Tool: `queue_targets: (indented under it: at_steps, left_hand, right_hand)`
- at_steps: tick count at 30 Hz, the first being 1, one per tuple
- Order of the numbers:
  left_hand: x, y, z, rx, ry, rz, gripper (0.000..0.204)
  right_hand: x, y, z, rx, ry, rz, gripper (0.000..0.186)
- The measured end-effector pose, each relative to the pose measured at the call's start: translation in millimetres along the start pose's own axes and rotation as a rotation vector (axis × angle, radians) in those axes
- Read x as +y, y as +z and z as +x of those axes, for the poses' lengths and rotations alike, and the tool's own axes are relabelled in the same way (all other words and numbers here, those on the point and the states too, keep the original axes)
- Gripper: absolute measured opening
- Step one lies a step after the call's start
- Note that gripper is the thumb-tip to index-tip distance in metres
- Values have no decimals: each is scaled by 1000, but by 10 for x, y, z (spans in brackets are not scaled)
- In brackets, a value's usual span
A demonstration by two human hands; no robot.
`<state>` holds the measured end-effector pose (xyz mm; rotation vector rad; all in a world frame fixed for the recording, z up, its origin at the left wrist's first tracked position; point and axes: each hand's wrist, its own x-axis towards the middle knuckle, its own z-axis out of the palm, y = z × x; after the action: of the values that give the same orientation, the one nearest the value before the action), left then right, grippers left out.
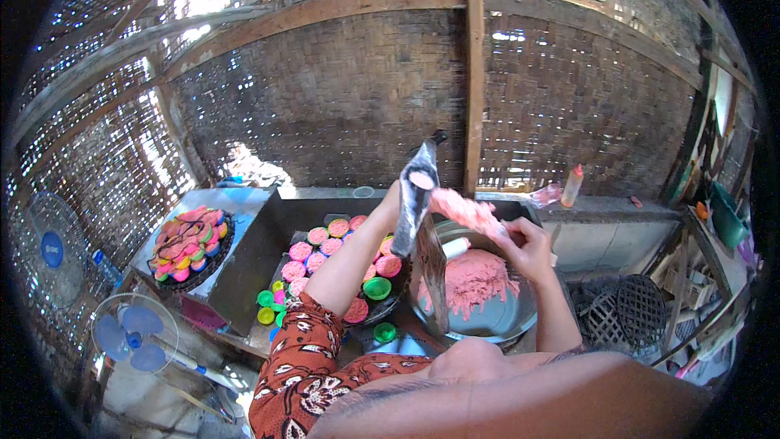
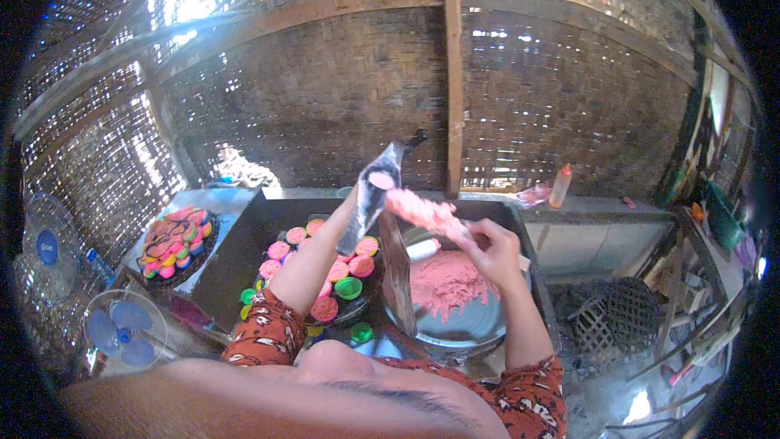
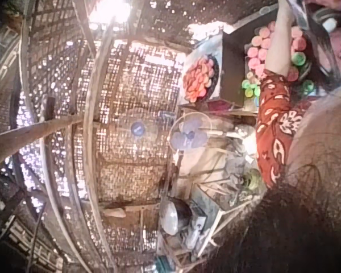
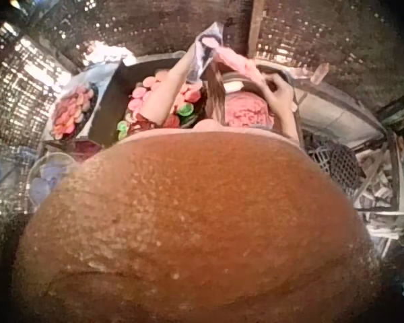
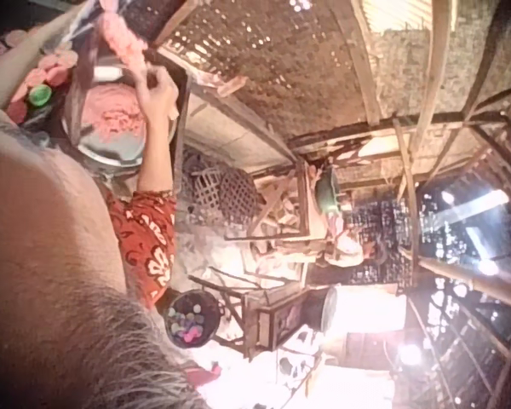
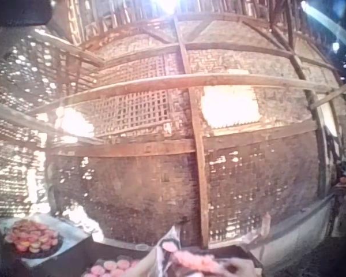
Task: The person fills small colorful plastic cups with pink dough using a manual press tool. They scoop dough from a metal bowl, load it into the press, and push it into the cups arranged on a tray. The person then places lids on the filled cups.
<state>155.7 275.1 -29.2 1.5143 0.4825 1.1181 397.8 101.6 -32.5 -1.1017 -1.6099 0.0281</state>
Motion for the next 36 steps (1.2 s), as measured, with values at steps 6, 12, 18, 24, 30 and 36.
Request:
queue_targets:
  at_steps: [6,12,18,24,30,36]
  left_hand:
    - [665,-399,-369,73,228,-226,33]
    - [887,-303,-557,-225,384,-511,13]
    - [861,-337,-889,-187,441,-264,38]
    - [1114,-485,-1745,2,150,458,64]
    - [780,-626,-1795,-154,-112,817,51]
    - [684,-561,-1706,-4,21,1041,36]
  right_hand:
    - [439,-290,-264,-157,308,-694,35]
    - [164,807,-359,-469,354,906,87]
    - [-669,1072,-267,-1060,903,2136,92]
    - [-252,887,-55,-712,661,2015,86]
    - [-715,1028,220,-594,474,1210,113]
    - [-655,1133,229,-578,11,662,107]
